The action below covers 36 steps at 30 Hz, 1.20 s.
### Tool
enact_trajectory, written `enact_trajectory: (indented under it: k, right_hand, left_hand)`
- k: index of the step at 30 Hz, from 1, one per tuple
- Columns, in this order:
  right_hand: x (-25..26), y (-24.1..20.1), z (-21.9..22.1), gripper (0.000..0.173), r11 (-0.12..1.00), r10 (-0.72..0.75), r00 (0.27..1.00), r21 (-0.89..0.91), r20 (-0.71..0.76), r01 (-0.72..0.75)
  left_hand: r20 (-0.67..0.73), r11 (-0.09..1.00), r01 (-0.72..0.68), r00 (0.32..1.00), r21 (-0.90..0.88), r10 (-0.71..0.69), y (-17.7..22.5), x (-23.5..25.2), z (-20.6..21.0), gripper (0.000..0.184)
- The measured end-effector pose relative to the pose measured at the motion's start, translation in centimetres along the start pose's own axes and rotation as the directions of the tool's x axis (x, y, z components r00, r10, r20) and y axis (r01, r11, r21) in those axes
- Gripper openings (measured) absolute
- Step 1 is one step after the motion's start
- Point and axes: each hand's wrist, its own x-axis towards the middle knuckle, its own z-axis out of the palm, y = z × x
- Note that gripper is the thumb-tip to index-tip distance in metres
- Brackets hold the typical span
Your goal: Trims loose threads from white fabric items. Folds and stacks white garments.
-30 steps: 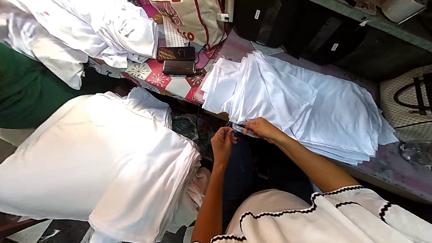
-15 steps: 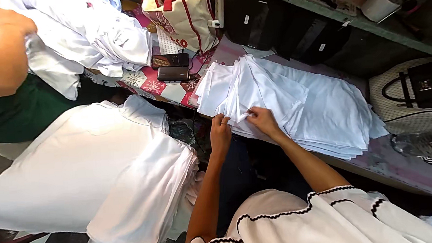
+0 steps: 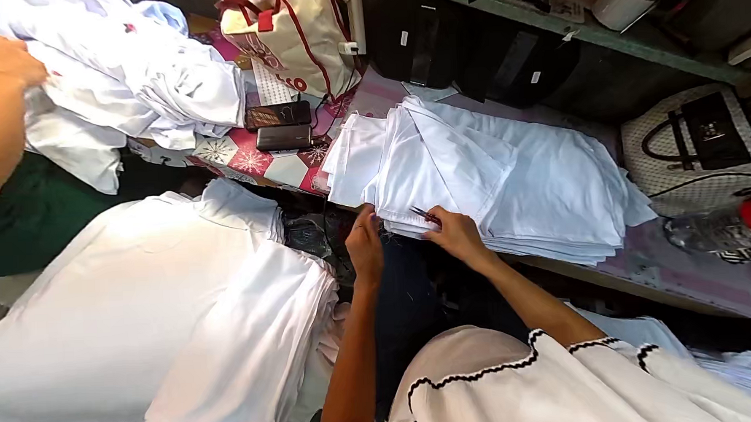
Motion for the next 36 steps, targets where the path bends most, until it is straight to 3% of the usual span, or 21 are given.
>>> enact_trajectory:
  k: [3, 4, 6, 10, 12, 14, 16, 18, 20, 21, 23, 24, 25, 27, 28, 30, 32, 34, 36]
  right_hand:
    - [0.8, 0.4, 1.4, 0.033, 0.999, 0.017, 1.000, -0.052, -0.005, -0.017]
    - [0.9, 0.6, 1.3, 0.031, 1.000, 0.018, 1.000, -0.025, -0.002, -0.018]
    - [1.4, 1.2, 0.6, 0.030, 0.998, 0.024, 0.999, 0.049, 0.028, -0.025]
    - [1.8, 2.4, 0.0, 0.026, 0.980, -0.012, 1.000, 0.197, 0.003, 0.011]
    - [1.3, 2.4, -0.1, 0.024, 0.972, -0.045, 0.995, 0.225, -0.089, 0.064]
    - [0.5, 2.3, -0.2, 0.022, 0.969, -0.139, 0.954, 0.163, -0.265, 0.186]
    - [-0.4, 2.8, -0.5, 0.018, 0.935, -0.327, 0.811, -0.041, -0.486, 0.352]
    - [-0.9, 4.3, -1.6, 0.017, 0.873, -0.482, 0.641, -0.265, -0.597, 0.410]
    - [-1.3, 6.8, -2.6, 0.016, 0.845, -0.534, 0.598, -0.396, -0.598, 0.358]
    - [-1.4, 8.2, -2.7, 0.017, 0.848, -0.522, 0.641, -0.425, -0.563, 0.318]
    - [-1.9, 10.1, -2.9, 0.021, 0.906, -0.350, 0.855, -0.370, -0.383, 0.205]
    - [-2.2, 10.2, -3.4, 0.025, 0.948, -0.204, 0.944, -0.295, -0.261, 0.123]
    - [-2.3, 9.9, -4.3, 0.028, 0.973, -0.101, 0.978, -0.224, -0.184, 0.058]
    - [-2.6, 8.6, -6.0, 0.029, 0.997, -0.014, 0.988, -0.083, -0.151, 0.001]
    - [-2.7, 7.7, -6.5, 0.027, 1.000, -0.014, 0.985, 0.002, -0.171, 0.014]
    - [-2.4, 5.8, -6.5, 0.024, 0.977, -0.053, 0.978, 0.192, -0.203, 0.093]
    - [-1.4, 3.9, -5.5, 0.025, 0.914, -0.048, 0.994, 0.397, -0.103, 0.085]
    - [-0.2, 3.0, -3.5, 0.027, 0.840, -0.001, 0.996, 0.541, 0.084, -0.045]
    - [0.7, 3.7, -1.9, 0.026, 0.773, 0.065, 0.973, 0.606, 0.221, -0.189]
  left_hand:
    - [0.151, 0.981, 0.086, 0.982, 0.177, -0.113, 0.3, -0.1, 2.1, 0.044]
    - [0.162, 0.982, 0.085, 0.980, 0.169, -0.112, -0.2, -0.1, 2.6, 0.035]
    - [0.168, 0.986, 0.097, 0.979, 0.134, -0.119, -0.6, 0.1, 2.2, 0.021]
    - [0.047, 0.922, 0.292, 0.948, 0.256, -0.314, 0.5, 0.7, -1.6, 0.026]
    - [0.005, 0.948, 0.172, 0.984, 0.269, -0.180, 2.1, 0.3, -1.2, 0.027]
    - [0.054, 0.969, -0.086, 0.996, 0.233, 0.075, 2.9, 0.0, 1.1, 0.044]
    - [0.031, 0.921, -0.288, 0.956, 0.260, 0.290, 2.6, 0.2, 3.9, 0.034]
    - [-0.076, 0.885, -0.379, 0.908, 0.270, 0.412, 1.1, 0.8, 5.2, 0.017]
    - [-0.081, 0.876, -0.421, 0.890, 0.233, 0.449, -0.3, 0.5, 5.0, 0.015]
    - [-0.053, 0.874, -0.433, 0.890, 0.221, 0.454, -0.9, -0.1, 4.8, 0.014]
    - [0.076, 0.900, -0.366, 0.931, 0.238, 0.358, -1.5, -2.2, 3.7, 0.014]
    - [0.174, 0.922, -0.268, 0.958, 0.279, 0.226, -1.3, -3.1, 2.7, 0.016]
    - [0.283, 0.930, -0.139, 0.958, 0.339, 0.040, -0.6, -3.5, 1.6, 0.018]
    - [0.436, 0.900, 0.090, 0.851, 0.426, -0.291, 1.7, -3.1, -0.6, 0.023]
    - [0.431, 0.912, 0.119, 0.852, 0.393, -0.298, 2.7, -3.1, -1.1, 0.024]
    - [0.288, 0.974, 0.038, 0.952, 0.224, -0.104, 4.2, -2.9, -0.2, 0.022]
    - [0.183, 0.992, -0.051, 0.983, 0.117, 0.029, 5.2, -2.0, 2.2, 0.027]
    - [0.251, 0.990, -0.033, 0.968, 0.138, -0.003, 4.9, -1.3, 4.3, 0.028]
    - [0.360, 0.964, 0.035, 0.924, 0.263, -0.132, 4.4, -1.0, 4.7, 0.021]
